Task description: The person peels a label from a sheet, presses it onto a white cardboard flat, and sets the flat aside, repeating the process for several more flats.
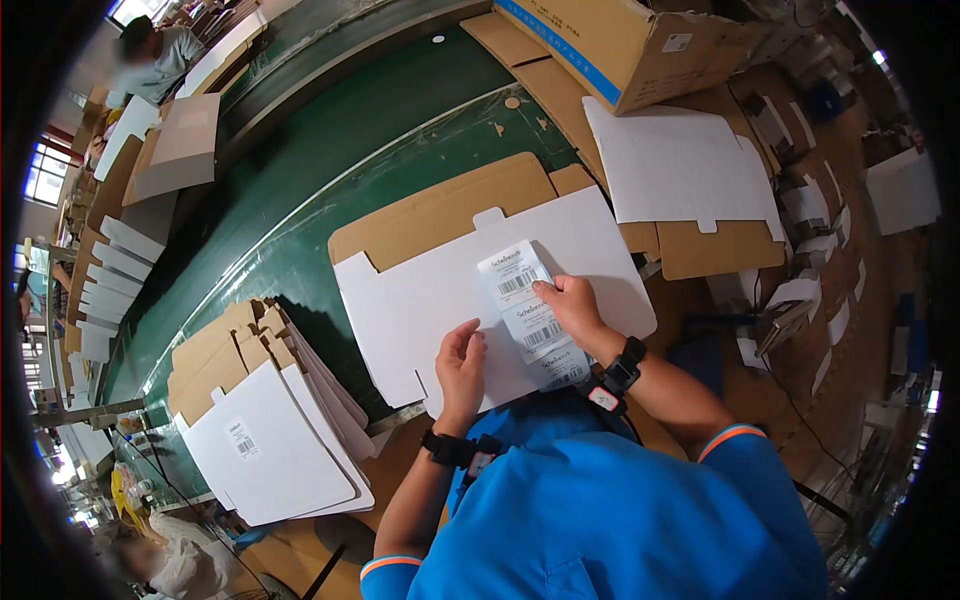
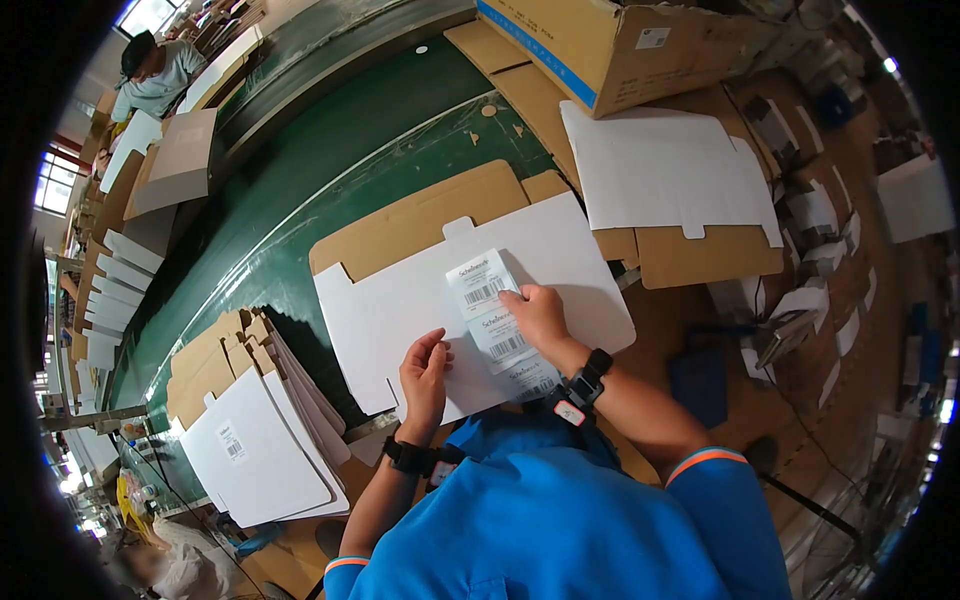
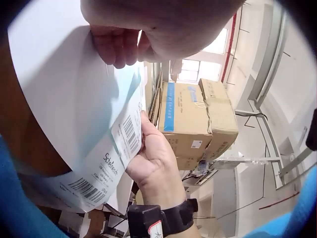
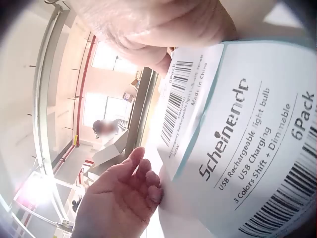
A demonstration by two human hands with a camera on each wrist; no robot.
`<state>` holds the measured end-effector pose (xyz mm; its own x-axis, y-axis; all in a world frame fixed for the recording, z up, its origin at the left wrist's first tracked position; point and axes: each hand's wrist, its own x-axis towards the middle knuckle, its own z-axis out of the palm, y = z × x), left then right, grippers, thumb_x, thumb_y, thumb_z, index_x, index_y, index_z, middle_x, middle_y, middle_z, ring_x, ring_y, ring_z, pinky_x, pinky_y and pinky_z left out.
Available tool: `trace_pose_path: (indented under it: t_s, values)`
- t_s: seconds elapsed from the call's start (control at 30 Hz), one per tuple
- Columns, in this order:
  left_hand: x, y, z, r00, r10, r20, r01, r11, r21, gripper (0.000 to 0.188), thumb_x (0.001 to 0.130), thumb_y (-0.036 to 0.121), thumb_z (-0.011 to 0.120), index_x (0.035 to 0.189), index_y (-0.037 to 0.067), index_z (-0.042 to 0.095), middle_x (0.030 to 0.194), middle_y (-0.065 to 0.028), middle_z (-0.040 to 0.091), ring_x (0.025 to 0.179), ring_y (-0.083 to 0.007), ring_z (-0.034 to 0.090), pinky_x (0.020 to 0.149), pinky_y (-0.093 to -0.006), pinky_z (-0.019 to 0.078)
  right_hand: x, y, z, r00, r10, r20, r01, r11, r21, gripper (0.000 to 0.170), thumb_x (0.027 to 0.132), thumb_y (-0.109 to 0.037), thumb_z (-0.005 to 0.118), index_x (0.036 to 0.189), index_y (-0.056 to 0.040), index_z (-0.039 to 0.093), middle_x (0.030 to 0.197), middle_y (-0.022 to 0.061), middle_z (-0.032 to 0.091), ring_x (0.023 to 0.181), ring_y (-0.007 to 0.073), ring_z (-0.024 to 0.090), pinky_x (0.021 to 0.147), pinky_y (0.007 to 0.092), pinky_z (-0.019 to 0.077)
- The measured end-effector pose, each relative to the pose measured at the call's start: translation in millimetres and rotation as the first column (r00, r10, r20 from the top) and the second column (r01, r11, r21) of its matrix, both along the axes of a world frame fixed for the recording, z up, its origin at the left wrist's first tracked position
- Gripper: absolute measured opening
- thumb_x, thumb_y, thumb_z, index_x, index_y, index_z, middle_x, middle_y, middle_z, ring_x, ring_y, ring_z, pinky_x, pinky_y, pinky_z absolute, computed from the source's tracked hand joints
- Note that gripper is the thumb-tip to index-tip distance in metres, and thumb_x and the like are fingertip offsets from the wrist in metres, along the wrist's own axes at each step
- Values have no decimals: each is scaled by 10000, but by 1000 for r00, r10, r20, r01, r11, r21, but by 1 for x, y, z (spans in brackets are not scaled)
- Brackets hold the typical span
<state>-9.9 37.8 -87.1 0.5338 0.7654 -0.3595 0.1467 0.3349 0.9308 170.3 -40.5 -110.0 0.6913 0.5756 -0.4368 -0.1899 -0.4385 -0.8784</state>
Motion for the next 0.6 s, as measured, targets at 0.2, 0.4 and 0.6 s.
trace_pose_path:
  t_s: [0.2,0.4,0.6]
  values:
    - [3,-1,-7,998,-39,-42,45,991,128,192,887,77,557,1061,3,594,937,-46,607,788,-96,548,728,-230,458,-2,3,2,998,-51,-23,52,999,5,276,836,-207,615,796,65,637,664,112,647,587,143,603,538,294,464]
    - [14,-1,6,991,-69,-118,108,922,372,161,861,41,549,1000,10,624,878,-67,576,776,-149,575,702,-260,471,-2,3,4,999,-43,2,43,998,-45,285,827,-221,620,779,60,635,667,126,647,580,161,607,536,305,463]
    - [21,2,5,981,-99,-166,172,840,514,194,807,12,556,986,9,631,889,-108,576,815,-232,581,700,-311,481,-3,4,2,996,-24,81,32,994,-102,296,817,-245,625,750,43,640,643,131,640,565,181,608,536,317,461]
